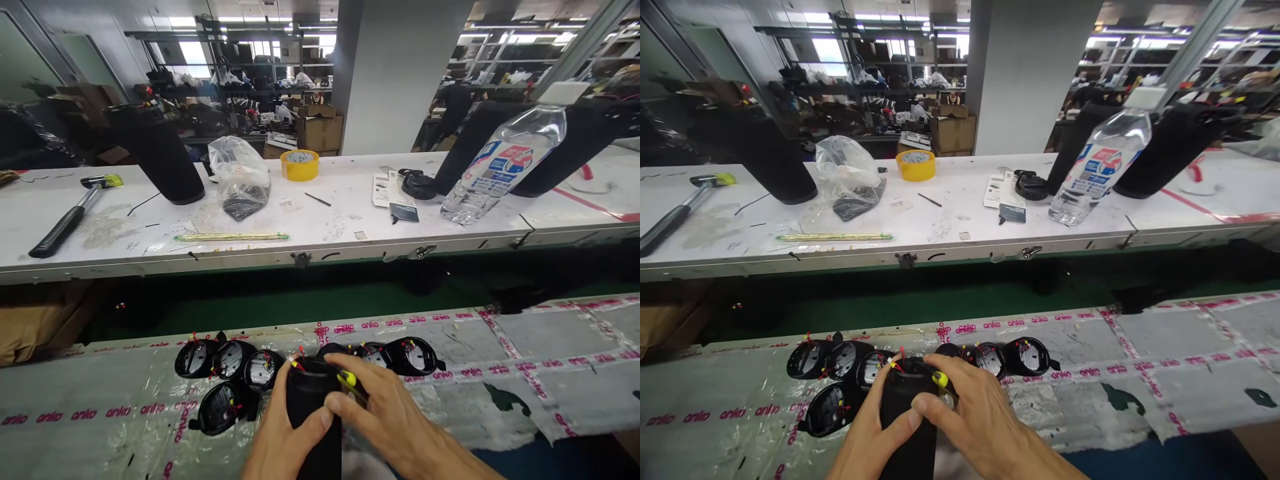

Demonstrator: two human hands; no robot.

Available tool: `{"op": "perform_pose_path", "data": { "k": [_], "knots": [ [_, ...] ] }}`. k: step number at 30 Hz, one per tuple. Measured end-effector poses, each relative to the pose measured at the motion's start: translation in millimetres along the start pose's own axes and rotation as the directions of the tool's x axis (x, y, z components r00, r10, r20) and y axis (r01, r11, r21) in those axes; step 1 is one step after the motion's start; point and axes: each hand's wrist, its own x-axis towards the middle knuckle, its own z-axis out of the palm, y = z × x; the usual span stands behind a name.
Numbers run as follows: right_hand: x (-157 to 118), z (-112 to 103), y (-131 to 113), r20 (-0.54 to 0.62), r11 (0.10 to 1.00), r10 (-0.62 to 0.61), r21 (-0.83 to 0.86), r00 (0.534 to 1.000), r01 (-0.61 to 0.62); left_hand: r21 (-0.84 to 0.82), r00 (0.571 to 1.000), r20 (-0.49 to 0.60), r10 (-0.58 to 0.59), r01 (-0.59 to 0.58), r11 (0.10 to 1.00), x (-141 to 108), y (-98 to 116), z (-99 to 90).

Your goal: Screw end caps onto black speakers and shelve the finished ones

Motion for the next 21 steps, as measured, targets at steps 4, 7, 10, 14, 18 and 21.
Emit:
{"op": "perform_pose_path", "data": {
  "k": [4, 7, 10, 14, 18, 21],
  "knots": [
    [3.9, 1.7, 7.5, -0.015, 0.988, 0.059, 0.141, 0.998, -0.056, -0.133, 0.995, 0.061, -0.079, 0.087, 0.987, 1.9, -10.7, -17.5],
    [4.3, 2.8, 18.8, 0.05, 0.961, 0.07, 0.265, 0.996, -0.08, -0.238, 0.989, 0.138, -0.057, 0.089, 0.967, 7.6, -19.1, -24.0],
    [4.8, 11.0, 32.5, 0.091, 0.92, 0.077, 0.376, 0.993, -0.106, -0.428, 0.968, 0.247, -0.034, 0.14, 0.893, 13.4, -22.6, -15.8],
    [6.8, 27.4, 49.1, 0.098, 0.838, 0.098, 0.529, 0.99, -0.135, -0.508, 0.924, 0.383, -0.011, 0.221, 0.833, 14.6, -17.5, 0.1],
    [6.9, 33.6, 51.5, 0.098, 0.816, 0.118, 0.558, 0.988, -0.152, -0.505, 0.937, 0.35, -0.001, 0.19, 0.842, 10.6, -10.3, 0.5],
    [2.1, 23.3, 40.3, -0.006, 0.903, 0.122, 0.416, 0.993, -0.108, -0.473, 0.938, 0.343, -0.049, 0.218, 0.854, 6.6, -3.5, -3.9]
  ]
}}
